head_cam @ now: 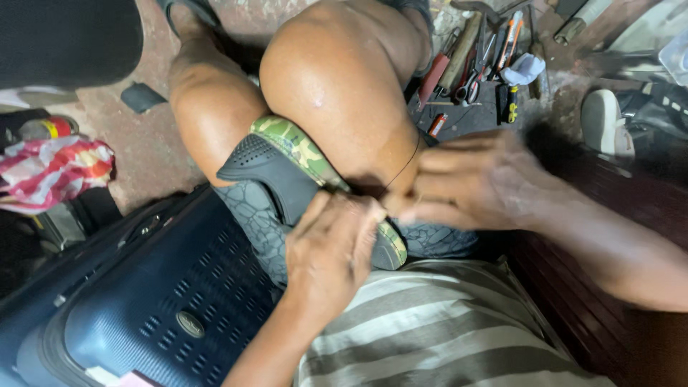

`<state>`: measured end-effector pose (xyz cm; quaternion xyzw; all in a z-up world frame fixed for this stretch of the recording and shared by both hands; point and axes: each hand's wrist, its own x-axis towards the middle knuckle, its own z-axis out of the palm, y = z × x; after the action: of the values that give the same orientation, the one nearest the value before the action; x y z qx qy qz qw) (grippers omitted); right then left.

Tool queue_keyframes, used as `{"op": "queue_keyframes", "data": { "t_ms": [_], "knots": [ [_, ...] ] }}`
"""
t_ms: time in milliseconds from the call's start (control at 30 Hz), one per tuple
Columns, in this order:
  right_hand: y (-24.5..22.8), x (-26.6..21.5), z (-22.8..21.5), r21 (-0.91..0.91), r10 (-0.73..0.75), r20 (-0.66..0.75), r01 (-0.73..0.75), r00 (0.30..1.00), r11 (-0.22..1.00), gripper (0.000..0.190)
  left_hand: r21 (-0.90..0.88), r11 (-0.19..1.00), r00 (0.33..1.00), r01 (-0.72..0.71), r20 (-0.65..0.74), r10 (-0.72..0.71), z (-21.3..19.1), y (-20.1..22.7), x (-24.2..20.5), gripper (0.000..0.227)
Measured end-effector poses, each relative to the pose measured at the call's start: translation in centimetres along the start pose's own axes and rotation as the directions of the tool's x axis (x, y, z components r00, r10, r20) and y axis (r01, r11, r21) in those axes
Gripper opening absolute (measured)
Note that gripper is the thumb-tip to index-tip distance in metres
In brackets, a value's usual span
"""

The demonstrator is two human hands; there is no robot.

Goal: The person sews the sole of a camouflage-patterned shoe using a needle and thread. They repeatedly push the needle through the shoe's sole and pull the thread tight to secure the stitching.

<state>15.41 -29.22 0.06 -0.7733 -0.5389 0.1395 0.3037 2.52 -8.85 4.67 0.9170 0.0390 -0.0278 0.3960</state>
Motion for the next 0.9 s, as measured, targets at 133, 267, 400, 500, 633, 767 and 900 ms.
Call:
{"op": "queue_keyframes", "data": {
  "t_ms": [133, 267, 400, 500, 633, 767, 900],
  "knots": [
    [-1.0, 0.9, 1.9, 0.231, 0.000, -0.122, 0.028, 0.993, 0.973, 0.045, -0.328, 0.924, 0.978, 0.198, 0.002, -0.209, -0.6, -0.2, -0.4, 0.014],
    [-1.7, 0.5, 1.9, 0.375, 0.153, 0.150, -0.200, 0.977, 0.905, 0.024, -0.665, 0.582, 0.876, 0.469, 0.264, -0.404, -2.6, -0.4, -0.3, 0.034],
    [-0.9, -1.2, 0.1, 0.660, 0.204, 0.348, -0.394, 0.915, 0.640, 0.014, -0.601, 0.720, 0.937, 0.346, 0.265, -0.229, -3.1, -0.3, 0.4, 0.055],
    [-1.7, -1.3, -0.2, 0.712, 0.200, 0.273, -0.338, 0.941, 0.615, 0.012, -0.205, 0.931, 0.910, 0.301, 0.354, -0.217, -2.4, 0.1, 0.5, 0.069],
    [-3.7, 1.1, 1.3, 0.329, 0.405, 0.400, -0.541, 0.822, 0.774, 0.028, -0.214, 0.948, 0.960, 0.236, 0.201, -0.194, -1.8, 0.5, 0.6, 0.090],
    [-2.8, 0.6, 2.5, 0.122, 0.245, 0.058, -0.251, 0.968, 0.960, 0.022, -0.272, 0.903, 0.938, 0.331, 0.199, -0.284, -1.7, 0.6, 0.2, 0.103],
    [4.5, -2.1, -0.7, -0.748, 0.171, -0.033, -0.138, 0.985, 0.650, 0.020, -0.286, 0.921, 0.961, 0.264, 0.154, -0.228, -2.0, 0.3, 0.0, 0.106]
  ]
}}
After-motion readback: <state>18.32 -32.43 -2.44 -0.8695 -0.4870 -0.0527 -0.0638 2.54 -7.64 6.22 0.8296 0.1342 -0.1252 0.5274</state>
